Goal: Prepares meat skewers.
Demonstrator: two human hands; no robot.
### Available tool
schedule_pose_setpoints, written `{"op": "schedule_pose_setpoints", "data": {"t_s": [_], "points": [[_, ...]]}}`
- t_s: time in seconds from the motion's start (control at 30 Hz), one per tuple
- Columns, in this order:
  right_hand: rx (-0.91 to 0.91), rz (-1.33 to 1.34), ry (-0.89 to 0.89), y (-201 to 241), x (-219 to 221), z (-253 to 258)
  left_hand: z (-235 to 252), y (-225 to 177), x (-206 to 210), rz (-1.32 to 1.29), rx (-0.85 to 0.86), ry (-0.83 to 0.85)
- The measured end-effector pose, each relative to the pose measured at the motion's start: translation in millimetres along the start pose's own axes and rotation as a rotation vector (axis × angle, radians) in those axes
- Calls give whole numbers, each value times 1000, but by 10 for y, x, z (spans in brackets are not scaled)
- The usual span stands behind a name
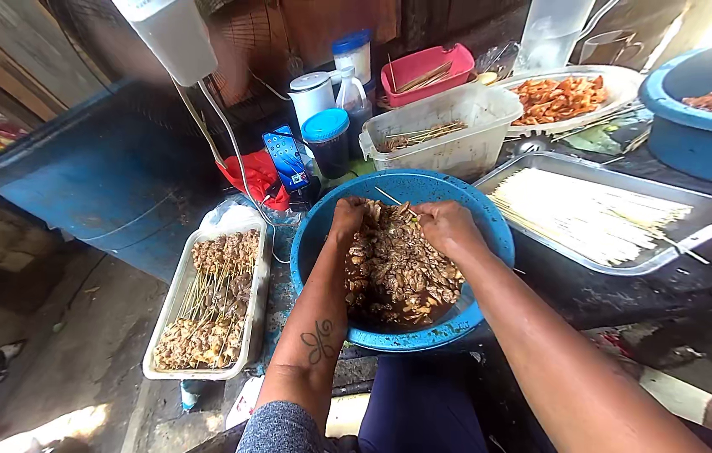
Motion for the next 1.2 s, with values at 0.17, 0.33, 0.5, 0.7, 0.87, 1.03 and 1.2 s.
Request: {"op": "schedule_pose_setpoints", "data": {"t_s": [0.17,0.33,0.5,0.7,0.87,1.03,1.2], "points": [[-6,0,-4,-17,4,9,25,1,6,-50,-34,-21],[-15,-33,12,-15,6,6,12,-9,13,-101,-2,-46],[-45,-81,45,-41,32,23,-2,-50,18,-564,-127,-168],[-65,-123,81,-33,34,5,-7,-55,71,-394,-21,-137],[-36,-138,71,-5,53,-5,-52,-95,92,83,133,-107],[-35,-141,65,41,76,0,-108,-198,86,322,189,-160],[-78,-53,42,44,117,50,-118,-273,105,419,174,-219]]}}
Point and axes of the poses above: each hand's wrist, its own z-axis towards the middle knuckle, its own x-axis out of the palm, y = z × x, the point moved 1 cm from there along z, towards the middle knuckle, and after that the axes turned 4 degrees about y, right-handed, at the moved point
